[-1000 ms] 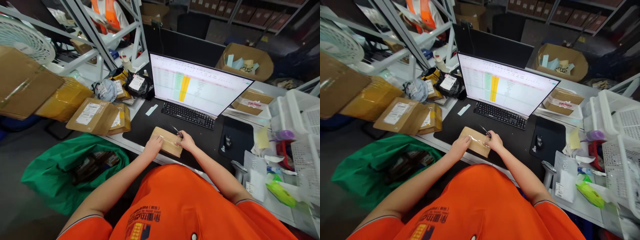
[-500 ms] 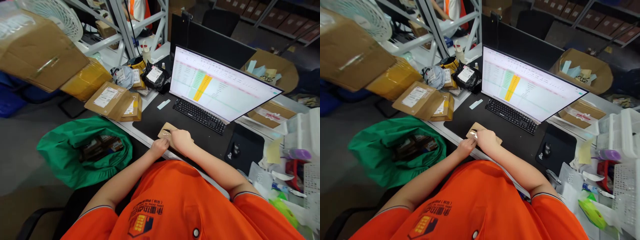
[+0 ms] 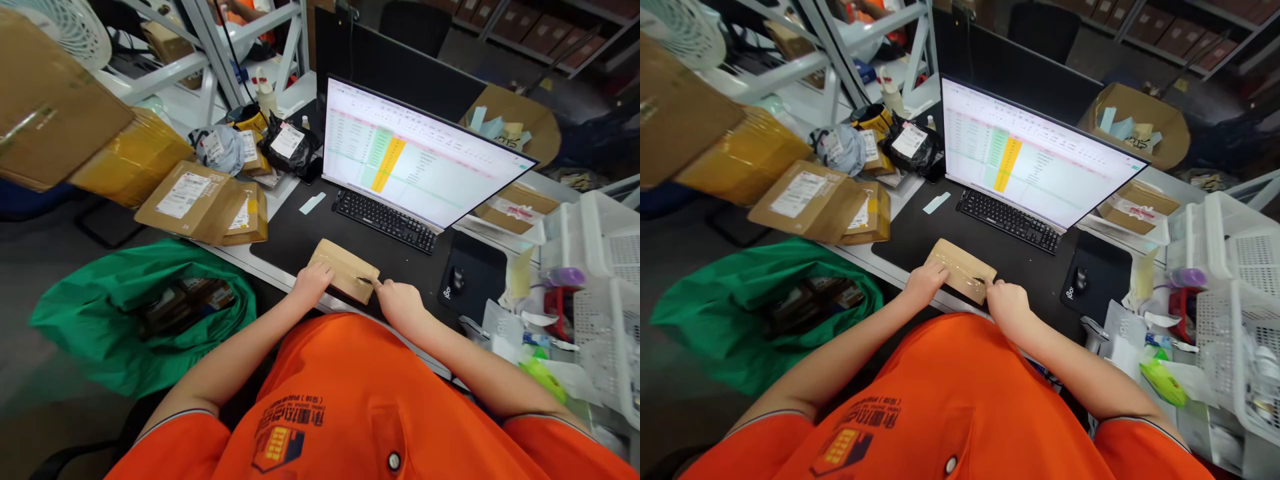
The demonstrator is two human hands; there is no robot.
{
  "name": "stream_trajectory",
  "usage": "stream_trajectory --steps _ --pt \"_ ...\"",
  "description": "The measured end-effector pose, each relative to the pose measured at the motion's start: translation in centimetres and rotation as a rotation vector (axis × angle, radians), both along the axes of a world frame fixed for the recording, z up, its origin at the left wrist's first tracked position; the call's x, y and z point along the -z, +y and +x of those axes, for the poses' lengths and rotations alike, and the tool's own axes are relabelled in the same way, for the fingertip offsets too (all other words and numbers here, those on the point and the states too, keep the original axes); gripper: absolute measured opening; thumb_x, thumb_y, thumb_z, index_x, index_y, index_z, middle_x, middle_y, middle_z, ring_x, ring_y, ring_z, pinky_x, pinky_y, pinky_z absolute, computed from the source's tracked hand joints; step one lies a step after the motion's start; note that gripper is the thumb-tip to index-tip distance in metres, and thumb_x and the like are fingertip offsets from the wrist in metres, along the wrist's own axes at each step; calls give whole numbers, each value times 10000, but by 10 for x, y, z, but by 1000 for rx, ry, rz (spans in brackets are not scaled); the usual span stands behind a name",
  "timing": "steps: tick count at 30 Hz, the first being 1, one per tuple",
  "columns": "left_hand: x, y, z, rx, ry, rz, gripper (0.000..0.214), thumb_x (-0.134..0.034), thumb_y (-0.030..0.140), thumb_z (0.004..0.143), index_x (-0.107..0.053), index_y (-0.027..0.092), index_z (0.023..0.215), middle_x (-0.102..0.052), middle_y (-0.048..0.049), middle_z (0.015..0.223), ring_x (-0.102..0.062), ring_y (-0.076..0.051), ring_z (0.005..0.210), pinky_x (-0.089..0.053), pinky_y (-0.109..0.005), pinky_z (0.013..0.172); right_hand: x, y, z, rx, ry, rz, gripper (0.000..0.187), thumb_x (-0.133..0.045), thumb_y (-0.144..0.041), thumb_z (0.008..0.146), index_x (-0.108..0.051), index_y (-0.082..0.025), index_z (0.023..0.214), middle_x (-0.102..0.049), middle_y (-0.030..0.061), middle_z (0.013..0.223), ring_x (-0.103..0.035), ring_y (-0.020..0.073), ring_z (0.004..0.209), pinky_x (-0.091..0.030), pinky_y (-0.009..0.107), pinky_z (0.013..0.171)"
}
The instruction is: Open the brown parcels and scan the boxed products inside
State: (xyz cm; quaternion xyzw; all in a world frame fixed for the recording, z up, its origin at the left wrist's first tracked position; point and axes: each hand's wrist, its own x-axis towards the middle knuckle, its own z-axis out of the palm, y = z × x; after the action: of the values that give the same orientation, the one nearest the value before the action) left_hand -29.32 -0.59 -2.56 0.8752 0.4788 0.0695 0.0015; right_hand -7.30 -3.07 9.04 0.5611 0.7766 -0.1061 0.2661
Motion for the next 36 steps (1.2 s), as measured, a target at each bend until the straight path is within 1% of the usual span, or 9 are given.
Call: stream_trajectory --steps 6,9,13,16,20,26,30,33,36 --pt "-10 13 11 6 85 -26 192 -462 128 981 -638 197 1017 -643 -102 1047 -598 -232 919 -463 -320 680 -22 -6 51 65 -73 -96 468 -348 -85 947 -681 -209 1252 -732 140 995 -733 282 916 -532 344 703" --pt "-4 15 11 95 73 14 277 -453 123 984 -616 214 1188 -650 -108 1165 -611 -237 995 -500 -356 795 -16 4 83 221 -36 -74 385 -437 -212 968 -685 -250 1259 -741 132 1037 -720 298 953 -522 372 755" --pt "13 10 11 189 -41 77 330 -459 77 969 -620 170 1242 -677 -128 1182 -619 -240 1126 -507 -364 940 38 35 85 426 471 195 613 -563 -387 934 -418 -247 1512 -695 104 1157 -671 248 1026 -513 363 844" --pt "23 6 12 176 -108 117 321 -450 73 973 -641 165 1215 -682 -140 1206 -632 -243 1141 -521 -361 941 94 62 58 506 917 83 868 -754 -370 765 -359 -230 1525 -676 51 1139 -635 191 1011 -500 333 896" --pt "25 6 17 147 -82 59 322 -437 84 977 -635 163 1218 -678 -147 1214 -623 -258 1176 -535 -374 932 139 78 32 632 1093 -43 868 -804 -313 683 -430 -215 1460 -674 23 1075 -630 157 907 -493 310 855" --pt "-1 22 38 209 27 -138 350 -528 92 923 -577 189 1257 -617 -128 1297 -548 -281 1268 -418 -475 1109 140 78 34 690 1038 -12 693 -802 -288 680 -530 -275 1317 -681 -27 1059 -624 142 908 -465 296 838" --pt "-18 45 52 330 156 -243 354 -687 126 807 -585 150 1145 -653 -123 1158 -624 -287 1069 -519 -407 894 139 75 35 731 1065 -19 674 -814 -284 666 -530 -252 1276 -688 -30 1053 -622 132 886 -455 279 807" --pt "-17 52 56 391 185 -242 422 -775 156 712 -593 161 1093 -676 -95 1020 -642 -270 924 -504 -357 739 138 70 35 761 1080 14 643 -806 -308 681 -532 -260 1260 -692 -39 1046 -620 133 871 -450 279 785" --pt "-3 32 47 403 133 -125 66 -612 164 881 -619 202 934 -649 -56 826 -618 -215 804 -437 -319 676 138 64 37 783 1102 85 606 -766 -324 725 -520 -272 1277 -691 -41 1064 -620 134 883 -447 280 785"
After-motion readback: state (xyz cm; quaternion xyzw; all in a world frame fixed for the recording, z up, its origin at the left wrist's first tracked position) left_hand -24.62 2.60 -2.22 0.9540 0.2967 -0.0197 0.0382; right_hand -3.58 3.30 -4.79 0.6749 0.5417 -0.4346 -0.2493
